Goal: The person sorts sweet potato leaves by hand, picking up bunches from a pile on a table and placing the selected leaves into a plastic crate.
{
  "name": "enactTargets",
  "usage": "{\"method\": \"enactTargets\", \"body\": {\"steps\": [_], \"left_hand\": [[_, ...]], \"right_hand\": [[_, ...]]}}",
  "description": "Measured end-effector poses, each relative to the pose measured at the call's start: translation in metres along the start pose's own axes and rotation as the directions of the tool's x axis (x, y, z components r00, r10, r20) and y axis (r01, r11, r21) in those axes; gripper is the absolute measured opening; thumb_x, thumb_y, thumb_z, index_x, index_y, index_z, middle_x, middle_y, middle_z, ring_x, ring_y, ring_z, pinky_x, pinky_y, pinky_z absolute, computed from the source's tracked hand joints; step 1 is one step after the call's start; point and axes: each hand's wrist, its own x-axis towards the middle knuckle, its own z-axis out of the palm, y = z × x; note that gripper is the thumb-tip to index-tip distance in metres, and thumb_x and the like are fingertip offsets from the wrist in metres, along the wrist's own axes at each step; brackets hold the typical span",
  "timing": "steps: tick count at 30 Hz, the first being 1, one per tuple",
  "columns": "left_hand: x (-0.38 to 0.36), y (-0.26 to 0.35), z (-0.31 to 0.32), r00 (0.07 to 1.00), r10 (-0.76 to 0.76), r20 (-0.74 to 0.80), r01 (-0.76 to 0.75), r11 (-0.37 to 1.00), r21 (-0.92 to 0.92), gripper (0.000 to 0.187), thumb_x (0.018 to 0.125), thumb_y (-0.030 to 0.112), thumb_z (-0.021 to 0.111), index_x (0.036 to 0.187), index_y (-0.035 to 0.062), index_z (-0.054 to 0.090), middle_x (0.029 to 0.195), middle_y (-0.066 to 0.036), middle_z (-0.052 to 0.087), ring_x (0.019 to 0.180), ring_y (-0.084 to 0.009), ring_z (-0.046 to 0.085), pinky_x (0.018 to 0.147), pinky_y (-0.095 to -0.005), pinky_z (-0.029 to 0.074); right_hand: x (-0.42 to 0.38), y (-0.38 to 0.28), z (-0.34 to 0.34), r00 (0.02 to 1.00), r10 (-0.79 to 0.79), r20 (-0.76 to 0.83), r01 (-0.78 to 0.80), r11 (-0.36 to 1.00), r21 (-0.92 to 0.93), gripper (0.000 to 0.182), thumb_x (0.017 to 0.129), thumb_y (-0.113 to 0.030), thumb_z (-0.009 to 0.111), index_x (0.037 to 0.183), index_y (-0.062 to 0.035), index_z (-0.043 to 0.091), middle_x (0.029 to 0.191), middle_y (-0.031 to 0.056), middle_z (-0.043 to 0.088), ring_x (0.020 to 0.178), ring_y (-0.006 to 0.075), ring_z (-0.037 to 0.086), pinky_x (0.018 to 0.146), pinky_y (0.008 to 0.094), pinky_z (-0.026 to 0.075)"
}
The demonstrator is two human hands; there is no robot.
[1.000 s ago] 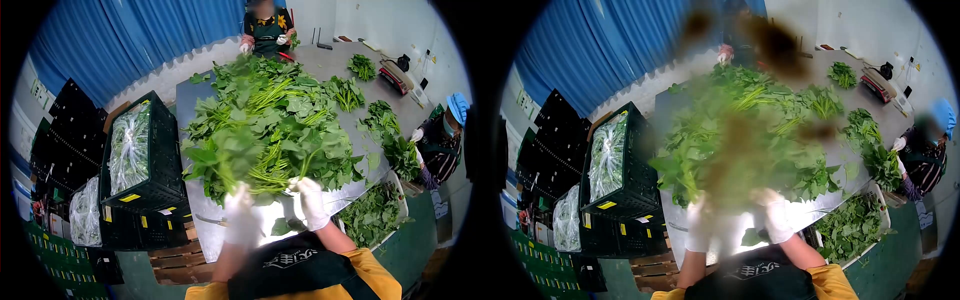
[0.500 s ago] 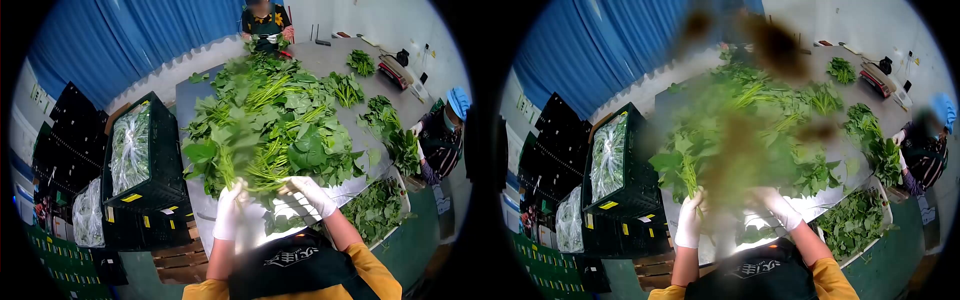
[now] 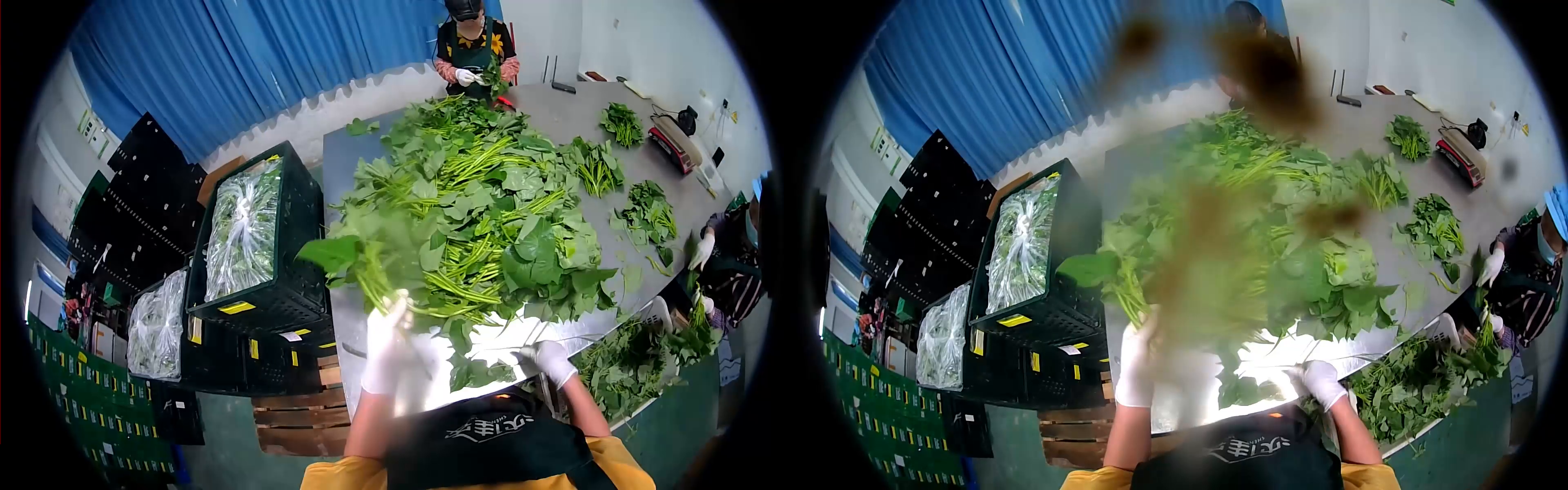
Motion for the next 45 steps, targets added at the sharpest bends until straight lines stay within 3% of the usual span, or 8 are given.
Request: {"method": "enactTargets", "body": {"steps": [18,20,21,26,30,34,44,45], "left_hand": [[-0.033,-0.04,0.041,0.946,-0.21,0.249,0.09,0.903,0.419,0.024,0.083,0.008,0.064,0.105,0.0016,0.066,0.068,0.005,0.052,0.055,-0.0012,0.042,0.048,-0.0172,0.031],[-0.031,-0.045,0.027,0.831,-0.036,0.555,-0.337,0.761,0.554,0.013,0.084,0.011,0.062,0.094,0.0033,0.066,0.07,0.005,0.05,0.06,-0.0027,0.044,0.051,-0.0195,0.034],[-0.04,-0.037,0.038,0.903,-0.29,0.316,0.11,0.868,0.484,0.008,0.085,0.014,0.06,0.085,0.006,0.063,0.071,0.004,0.048,0.063,-0.0048,0.046,0.053,-0.0216,0.036],[-0.049,-0.02,0.046,0.931,-0.307,0.196,0.208,0.89,0.406,0.007,0.086,0.014,0.058,0.087,0.0067,0.059,0.073,0.003,0.049,0.065,-0.0062,0.049,0.054,-0.0219,0.039],[-0.057,-0.004,0.048,0.98,-0.194,0.05,0.178,0.956,0.231,0.009,0.086,0.009,0.057,0.093,0.0034,0.057,0.078,0.0,0.052,0.071,-0.0083,0.052,0.059,-0.0227,0.041],[-0.051,0.0,0.037,0.999,-0.032,0.043,0.02,0.968,0.25,0.017,0.083,0.004,0.058,0.1,-0.0001,0.057,0.087,-0.005,0.058,0.078,-0.011,0.055,0.069,-0.0236,0.044],[-0.051,-0.044,0.017,0.986,0.041,0.16,-0.098,0.926,0.364,0.02,0.078,-0.005,0.056,0.096,0.0027,0.059,0.095,-0.006,0.057,0.081,-0.0147,0.056,0.07,-0.0275,0.047],[-0.048,-0.054,0.01,0.972,0.077,0.222,-0.168,0.887,0.43,0.022,0.074,-0.005,0.056,0.094,0.004,0.06,0.095,-0.009,0.056,0.081,-0.0181,0.056,0.07,-0.0294,0.047]], "right_hand": [[-0.01,-0.174,-0.086,0.721,-0.356,-0.594,0.668,0.584,0.461,0.018,0.075,-0.008,0.071,0.091,-0.0019,0.069,0.082,0.0045,0.064,0.071,0.009,0.057,0.064,0.0233,0.046],[-0.013,-0.176,-0.086,0.684,-0.303,-0.664,0.695,0.549,0.465,0.015,0.075,-0.006,0.07,0.089,-0.0014,0.069,0.081,0.0054,0.064,0.069,0.0098,0.057,0.064,0.0236,0.046],[-0.002,-0.165,-0.081,0.569,-0.397,-0.72,0.748,0.614,0.253,0.013,0.075,-0.004,0.069,0.088,-0.0012,0.069,0.078,0.0061,0.064,0.068,0.0109,0.057,0.063,0.024,0.046],[0.014,-0.128,-0.071,0.513,-0.151,-0.845,0.487,0.862,0.141,0.008,0.074,-0.002,0.069,0.082,-0.0001,0.068,0.072,0.0031,0.062,0.063,0.0097,0.055,0.058,0.0227,0.044],[-0.001,-0.103,-0.088,0.879,0.03,-0.476,0.368,0.591,0.718,0.005,0.078,-0.004,0.067,0.078,0.0009,0.068,0.071,0.0024,0.064,0.062,0.0092,0.056,0.058,0.0238,0.045],[0.0,-0.07,-0.048,0.92,-0.393,-0.003,0.393,0.92,-0.001,0.028,0.08,-0.034,0.068,0.085,-0.0068,0.071,0.078,0.0132,0.067,0.067,0.0256,0.064,0.065,0.0349,0.049],[-0.007,-0.162,-0.059,0.506,-0.714,-0.484,0.833,0.551,0.058,0.016,0.083,-0.013,0.066,0.093,-0.002,0.069,0.078,0.0088,0.067,0.066,0.0176,0.062,0.063,0.0283,0.049],[-0.011,-0.176,-0.061,0.715,-0.567,-0.409,0.698,0.606,0.381,0.016,0.083,-0.013,0.065,0.093,-0.0015,0.069,0.076,0.0066,0.066,0.065,0.013,0.06,0.062,0.0253,0.048]]}}
